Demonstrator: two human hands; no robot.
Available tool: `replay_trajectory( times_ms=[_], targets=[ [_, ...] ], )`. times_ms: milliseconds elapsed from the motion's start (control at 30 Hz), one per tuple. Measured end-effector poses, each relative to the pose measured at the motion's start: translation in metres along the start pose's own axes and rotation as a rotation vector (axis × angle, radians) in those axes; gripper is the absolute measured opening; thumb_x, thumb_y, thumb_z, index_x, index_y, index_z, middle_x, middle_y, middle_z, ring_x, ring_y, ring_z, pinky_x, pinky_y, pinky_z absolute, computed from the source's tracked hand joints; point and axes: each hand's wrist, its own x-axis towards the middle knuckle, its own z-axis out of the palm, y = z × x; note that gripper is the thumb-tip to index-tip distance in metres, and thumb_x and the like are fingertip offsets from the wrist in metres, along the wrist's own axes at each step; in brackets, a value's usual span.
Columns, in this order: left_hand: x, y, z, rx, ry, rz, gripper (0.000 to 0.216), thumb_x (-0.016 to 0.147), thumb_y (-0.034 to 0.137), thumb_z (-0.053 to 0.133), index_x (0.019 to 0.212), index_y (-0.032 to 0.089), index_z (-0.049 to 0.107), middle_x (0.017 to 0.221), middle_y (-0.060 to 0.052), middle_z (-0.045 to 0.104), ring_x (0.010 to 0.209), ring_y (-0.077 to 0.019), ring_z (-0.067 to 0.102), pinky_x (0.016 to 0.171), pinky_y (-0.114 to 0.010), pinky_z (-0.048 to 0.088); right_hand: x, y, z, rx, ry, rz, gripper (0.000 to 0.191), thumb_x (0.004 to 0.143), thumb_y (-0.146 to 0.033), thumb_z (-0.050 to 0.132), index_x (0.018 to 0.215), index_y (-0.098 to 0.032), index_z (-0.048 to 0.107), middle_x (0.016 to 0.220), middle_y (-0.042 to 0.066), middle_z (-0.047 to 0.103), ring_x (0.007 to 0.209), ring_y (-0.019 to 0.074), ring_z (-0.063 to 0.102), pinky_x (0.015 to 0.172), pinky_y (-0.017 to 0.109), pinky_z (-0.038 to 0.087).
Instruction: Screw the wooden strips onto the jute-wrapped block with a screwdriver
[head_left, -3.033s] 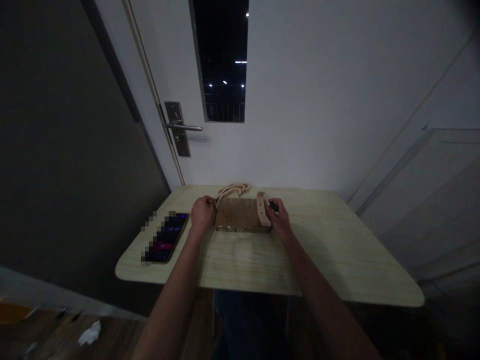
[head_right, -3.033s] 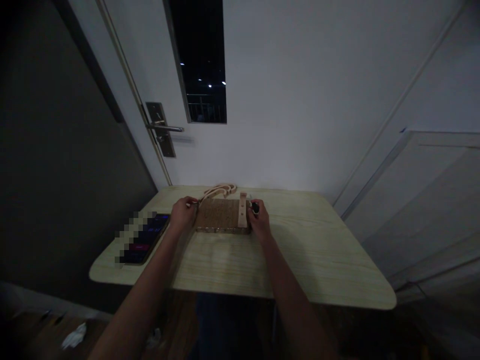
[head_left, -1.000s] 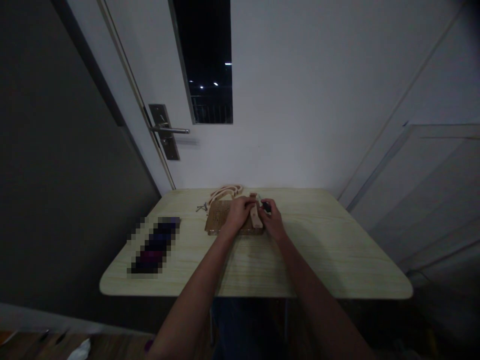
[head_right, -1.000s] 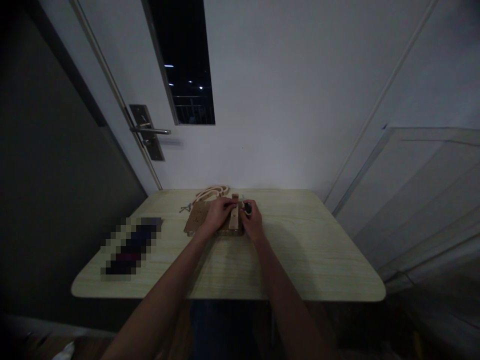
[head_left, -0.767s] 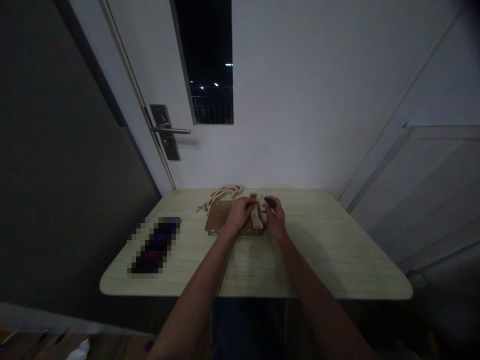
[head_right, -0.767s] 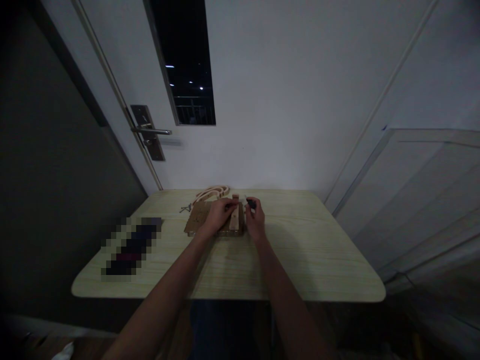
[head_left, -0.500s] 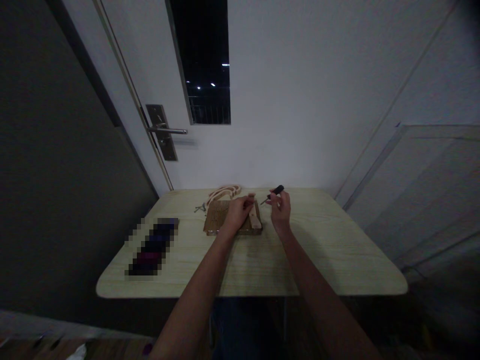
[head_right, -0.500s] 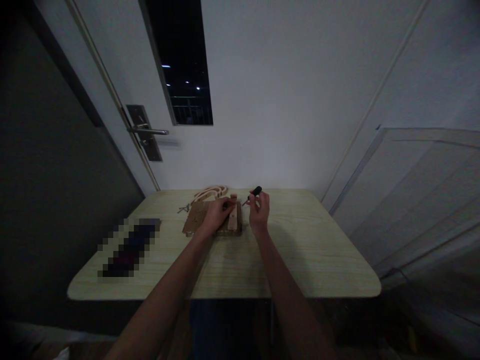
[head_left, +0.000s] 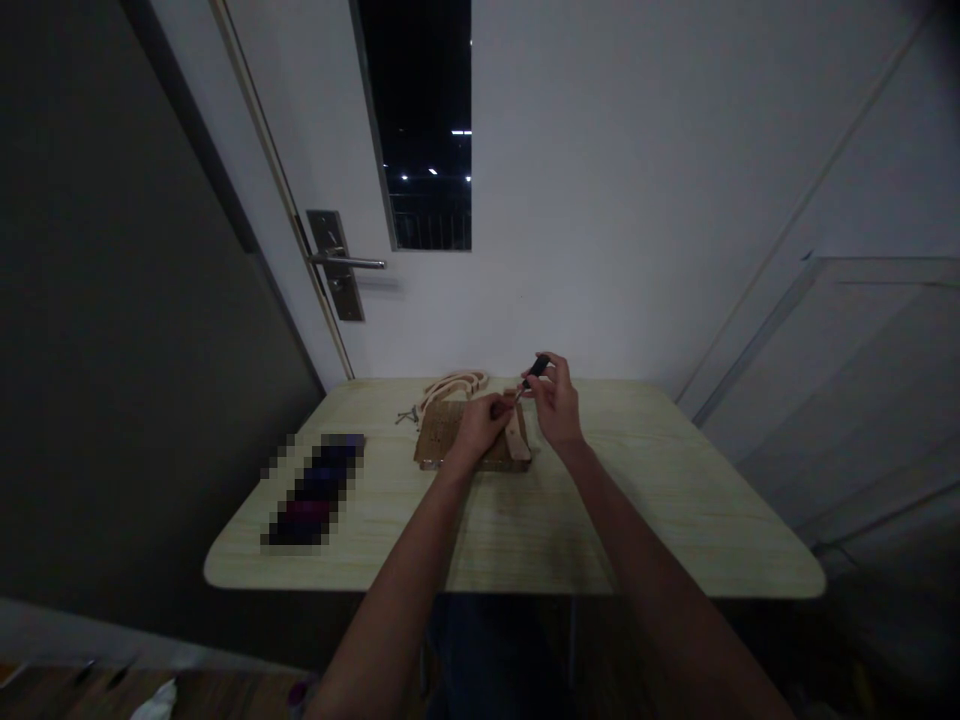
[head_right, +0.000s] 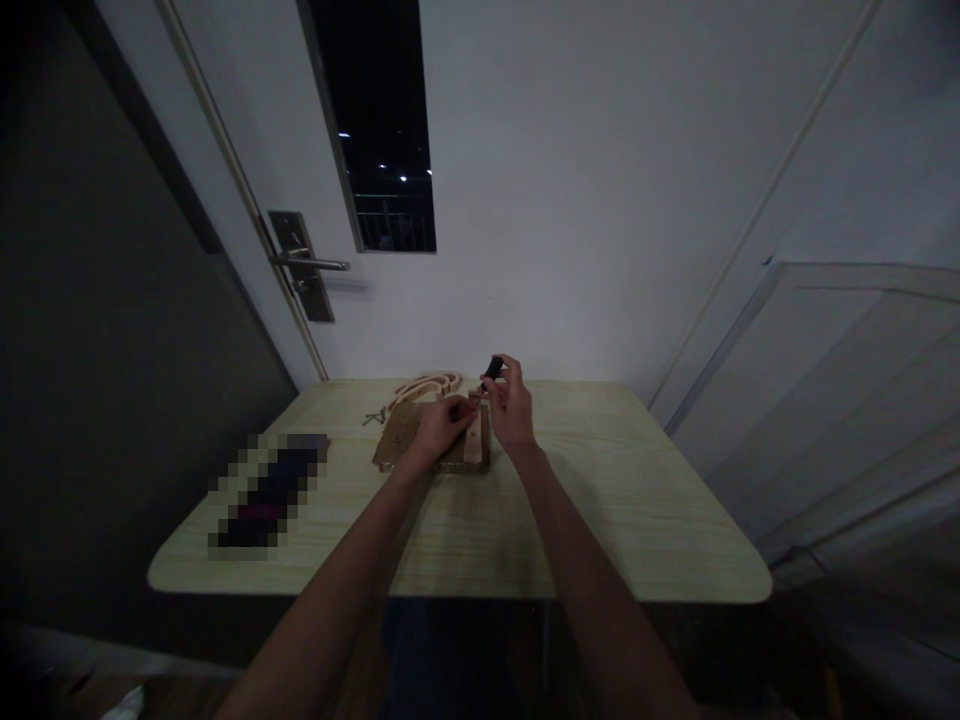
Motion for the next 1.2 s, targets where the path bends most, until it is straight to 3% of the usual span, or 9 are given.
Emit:
replay_trajectory(
  times_ms=[367, 967, 1200],
  targets=[
    [-0.0017, 0.0019, 0.0, -0.027, 0.015, 0.021, 0.02, 0.075, 0.005, 0.061, 0.092, 0.014, 0.065, 0.086, -0.004, 0.072, 0.077, -0.0153, 0.067, 0.076, -0.028, 0.052, 0.0013, -0.0004, 0.0033, -0.042, -0.087, -0.009, 0.041, 0.09, -0.048, 0.047, 0.123, -0.025, 0.041, 0.099, 0.008, 0.065, 0.071, 0.0173, 0.069, 0.064, 0.031, 0.058],
    [-0.0019, 0.001, 0.0007, 0.005, 0.026, 0.026, 0.016, 0.077, 0.01, 0.061, 0.092, 0.014, 0.068, 0.086, -0.005, 0.073, 0.076, -0.0158, 0.065, 0.075, -0.027, 0.05, 0.0009, -0.0056, 0.0028, -0.138, -0.132, -0.051, 0.046, 0.092, -0.05, 0.041, 0.128, -0.022, 0.039, 0.101, 0.011, 0.065, 0.076, 0.0188, 0.068, 0.066, 0.031, 0.056],
    [-0.0033, 0.0042, -0.0009, 0.014, 0.02, 0.031, 0.017, 0.076, 0.009, 0.06, 0.09, 0.014, 0.068, 0.085, -0.004, 0.072, 0.075, -0.0157, 0.065, 0.075, -0.027, 0.05, 0.004, -0.0094, 0.001, -0.065, -0.187, -0.065, 0.048, 0.093, -0.048, 0.041, 0.136, -0.025, 0.034, 0.106, 0.01, 0.062, 0.077, 0.0166, 0.065, 0.068, 0.032, 0.057]
  ],
)
